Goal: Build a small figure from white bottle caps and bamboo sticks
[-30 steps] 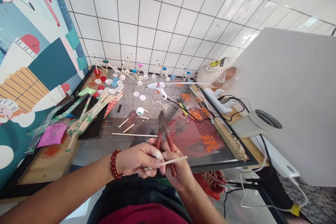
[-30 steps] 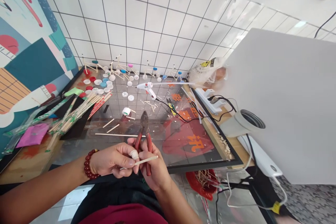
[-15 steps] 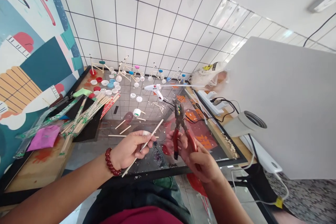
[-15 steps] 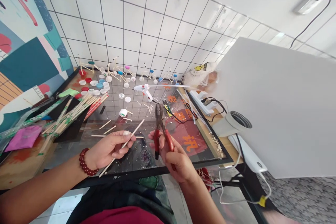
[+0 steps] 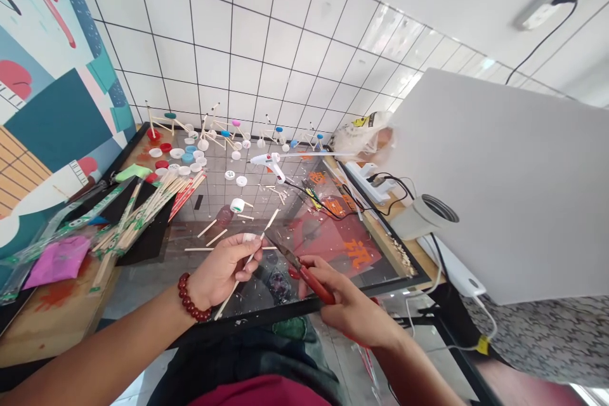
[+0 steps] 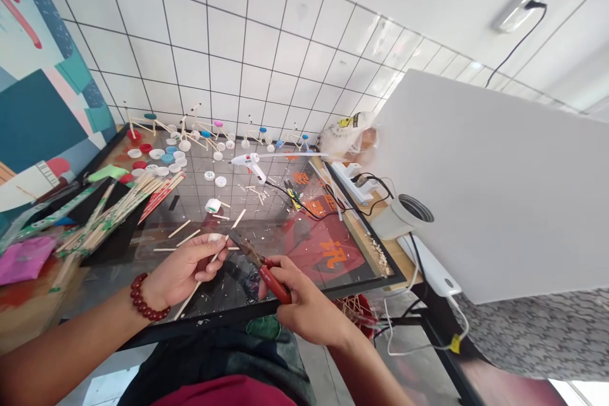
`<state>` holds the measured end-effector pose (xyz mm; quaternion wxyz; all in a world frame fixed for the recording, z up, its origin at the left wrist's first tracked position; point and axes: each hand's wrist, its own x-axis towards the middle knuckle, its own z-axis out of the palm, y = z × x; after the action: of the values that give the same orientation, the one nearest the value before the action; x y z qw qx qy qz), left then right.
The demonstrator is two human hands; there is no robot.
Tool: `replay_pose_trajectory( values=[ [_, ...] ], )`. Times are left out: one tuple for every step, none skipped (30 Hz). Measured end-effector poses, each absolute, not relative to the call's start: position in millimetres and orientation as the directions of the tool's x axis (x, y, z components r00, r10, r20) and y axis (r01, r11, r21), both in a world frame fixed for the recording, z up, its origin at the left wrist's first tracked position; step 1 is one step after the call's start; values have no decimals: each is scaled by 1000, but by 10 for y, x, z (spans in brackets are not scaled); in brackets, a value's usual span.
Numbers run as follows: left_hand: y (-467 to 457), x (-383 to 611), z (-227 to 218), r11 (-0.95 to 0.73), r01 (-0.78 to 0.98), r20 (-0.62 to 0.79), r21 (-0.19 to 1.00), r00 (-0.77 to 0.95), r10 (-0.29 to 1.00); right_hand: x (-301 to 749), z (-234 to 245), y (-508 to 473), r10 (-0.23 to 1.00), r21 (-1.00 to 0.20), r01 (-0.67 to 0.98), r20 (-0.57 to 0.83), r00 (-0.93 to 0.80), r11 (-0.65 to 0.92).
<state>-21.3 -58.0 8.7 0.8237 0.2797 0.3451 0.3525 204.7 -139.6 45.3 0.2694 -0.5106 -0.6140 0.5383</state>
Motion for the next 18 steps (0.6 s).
replay_pose_trajectory(
  values=[
    [-580,-213,90,577,-409,-366,707,487,793,2044,461,-1403,918,-929,357,-219,-332,-92],
    [-579,-213,92,556,-431,-359,711,458,814,2045,467,-1409,920,-922,377,-217,-325,-84],
    [-580,-213,93,537,-448,-352,715,433,830,2047,470,-1412,924,-916,395,-214,-317,-76],
    [-582,-212,95,526,-457,-349,718,418,839,2049,471,-1412,928,-910,410,-208,-310,-67],
    [-585,-211,96,523,-456,-348,720,415,841,2050,471,-1408,931,-905,421,-202,-305,-59],
    [-589,-210,96,528,-448,-350,722,422,837,2048,470,-1400,932,-902,428,-197,-304,-52],
    [-594,-208,96,536,-436,-354,723,433,829,2044,467,-1389,932,-901,432,-194,-305,-46],
    [-599,-206,95,544,-424,-357,724,445,821,2036,464,-1378,932,-901,431,-190,-308,-41],
    [-604,-204,93,551,-413,-359,725,456,815,2026,458,-1366,931,-902,431,-187,-314,-36],
    [-608,-202,90,554,-406,-360,727,463,810,2014,452,-1355,929,-902,431,-186,-319,-32],
    [-611,-200,87,557,-399,-361,728,469,806,2000,444,-1346,928,-901,432,-186,-324,-30],
    [-613,-197,83,559,-393,-362,730,472,804,1986,435,-1339,927,-902,431,-187,-326,-30],
    [-612,-194,80,560,-388,-363,732,473,803,1973,425,-1333,926,-903,429,-189,-326,-33],
    [-609,-191,78,560,-384,-365,735,472,803,1963,416,-1329,926,-904,425,-190,-327,-36],
    [-605,-187,77,559,-379,-369,737,468,803,1956,408,-1326,925,-905,423,-190,-329,-35],
    [-600,-182,76,559,-373,-374,740,463,804,1952,403,-1323,924,-905,424,-186,-333,-30],
    [-595,-177,77,559,-364,-380,744,458,804,1950,402,-1319,924,-903,430,-180,-337,-20],
    [-591,-172,79,561,-354,-387,749,453,803,1951,404,-1316,923,-899,439,-175,-343,-7]
  ],
)
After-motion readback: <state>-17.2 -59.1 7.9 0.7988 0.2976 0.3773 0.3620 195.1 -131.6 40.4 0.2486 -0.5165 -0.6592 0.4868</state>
